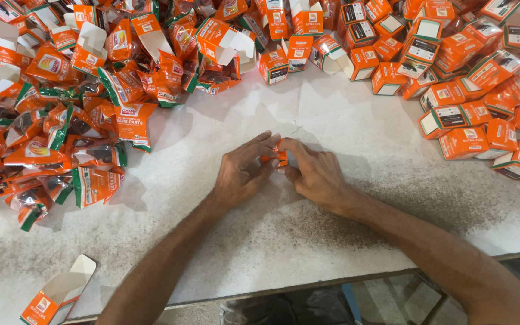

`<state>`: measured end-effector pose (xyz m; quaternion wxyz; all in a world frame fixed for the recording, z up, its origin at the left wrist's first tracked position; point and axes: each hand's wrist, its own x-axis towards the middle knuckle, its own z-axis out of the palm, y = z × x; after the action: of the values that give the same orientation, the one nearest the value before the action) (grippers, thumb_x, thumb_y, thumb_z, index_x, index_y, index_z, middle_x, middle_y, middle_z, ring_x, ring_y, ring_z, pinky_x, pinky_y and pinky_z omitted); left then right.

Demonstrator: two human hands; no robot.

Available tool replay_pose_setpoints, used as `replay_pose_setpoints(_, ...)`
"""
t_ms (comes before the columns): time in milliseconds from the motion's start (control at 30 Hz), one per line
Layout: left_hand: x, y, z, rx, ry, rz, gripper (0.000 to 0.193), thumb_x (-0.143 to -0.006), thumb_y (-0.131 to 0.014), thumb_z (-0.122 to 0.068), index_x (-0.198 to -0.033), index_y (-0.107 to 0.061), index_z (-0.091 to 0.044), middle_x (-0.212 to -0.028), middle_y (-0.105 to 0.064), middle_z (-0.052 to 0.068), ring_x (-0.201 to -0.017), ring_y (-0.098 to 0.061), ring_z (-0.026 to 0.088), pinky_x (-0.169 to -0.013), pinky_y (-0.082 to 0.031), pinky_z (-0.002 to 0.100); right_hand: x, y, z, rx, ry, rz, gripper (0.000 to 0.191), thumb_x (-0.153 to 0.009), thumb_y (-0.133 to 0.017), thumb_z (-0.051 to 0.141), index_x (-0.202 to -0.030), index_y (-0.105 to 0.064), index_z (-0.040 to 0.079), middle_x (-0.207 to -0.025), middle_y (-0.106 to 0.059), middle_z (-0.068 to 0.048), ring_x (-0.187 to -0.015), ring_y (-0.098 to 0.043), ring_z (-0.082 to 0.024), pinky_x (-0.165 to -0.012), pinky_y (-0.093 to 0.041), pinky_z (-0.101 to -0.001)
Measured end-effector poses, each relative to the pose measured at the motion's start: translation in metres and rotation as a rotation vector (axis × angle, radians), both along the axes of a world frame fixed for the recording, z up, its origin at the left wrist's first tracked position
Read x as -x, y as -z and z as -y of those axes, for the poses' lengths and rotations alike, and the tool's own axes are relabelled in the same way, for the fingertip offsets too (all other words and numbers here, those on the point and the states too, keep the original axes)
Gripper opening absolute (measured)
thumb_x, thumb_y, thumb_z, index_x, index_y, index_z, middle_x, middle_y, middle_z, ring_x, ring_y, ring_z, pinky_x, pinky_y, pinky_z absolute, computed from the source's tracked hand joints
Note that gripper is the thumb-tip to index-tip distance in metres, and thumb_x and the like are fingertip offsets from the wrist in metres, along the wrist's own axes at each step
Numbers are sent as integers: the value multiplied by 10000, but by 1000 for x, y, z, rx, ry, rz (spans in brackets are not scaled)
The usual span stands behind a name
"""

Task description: The person picks up small orange packaged packets from a large pile on the table, opens a small cardboard box, places a packet inside, folds the box flaps closed, and sets the filled box aside, repeating this cycle continuously.

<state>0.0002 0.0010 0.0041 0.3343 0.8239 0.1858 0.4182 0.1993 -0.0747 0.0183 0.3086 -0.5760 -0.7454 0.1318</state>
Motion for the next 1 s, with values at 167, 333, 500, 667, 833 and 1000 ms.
replay_pose_setpoints(167, 2, -7, 3, -231, 14, -145, 226, -860, -738, 32, -1075, -675, -1, -1390, -641, 210, -1389, -539, 424, -1135, -505, 462, 0, -4, 1, -97, -62, -26, 371, -921, -714, 157, -1233, -516, 119, -1040, -737, -115, -811, -717, -373, -622, -535, -501)
replay_pose_setpoints(333, 7, -17, 6, -423, 43, -317, 307, -745, -673, 115, -1036, -645, 23, -1506, -545, 194, -1467, -437, 458, -1108, -521, 453, -4, 3, 0, -51, -56, -29, 289, -926, -726, 181, -1152, -556, 120, -1093, -742, -99, -862, -716, -361, -658, -537, -493)
replay_pose_setpoints(500, 0, -10, 9, -405, -13, -281, 215, -845, -665, 98, -996, -550, -3, -1570, -507, 191, -1507, -400, 467, -1156, -492, 469, -6, 22, -1, -241, -108, 15, 234, -882, -730, 139, -1093, -631, 125, -1353, -630, -227, -879, -700, -370, -692, -555, -478)
replay_pose_setpoints(667, 6, 2, -8, -389, -133, -180, 370, -894, -723, -5, -1245, -607, -13, -1532, -512, 180, -1459, -453, 429, -1222, -386, 549, -31, 16, -12, -377, 49, 126, 320, -834, -791, 197, -1123, -655, 198, -1353, -623, -154, -904, -728, -327, -760, -587, -455)
replay_pose_setpoints(833, 7, -16, -86, -576, -634, -333, 723, -805, -687, 62, -1502, -506, -12, -1648, -362, 185, -1530, -330, 430, -1265, -272, 571, -72, -12, -16, -421, 482, 508, 865, -748, -817, 301, -1511, -466, 94, -1528, -320, -407, -1002, -683, -442, -707, -571, -478)
replay_pose_setpoints(1000, -4, -59, -182, -841, -614, -717, 767, -634, -725, 6, -1376, -539, -58, -1364, -550, 169, -1360, -435, 410, -1074, -317, 652, -52, 3, -23, -331, 266, 359, 772, -928, -778, 367, -1533, -401, 71, -1609, -281, -272, -1207, -609, -354, -884, -576, -491)
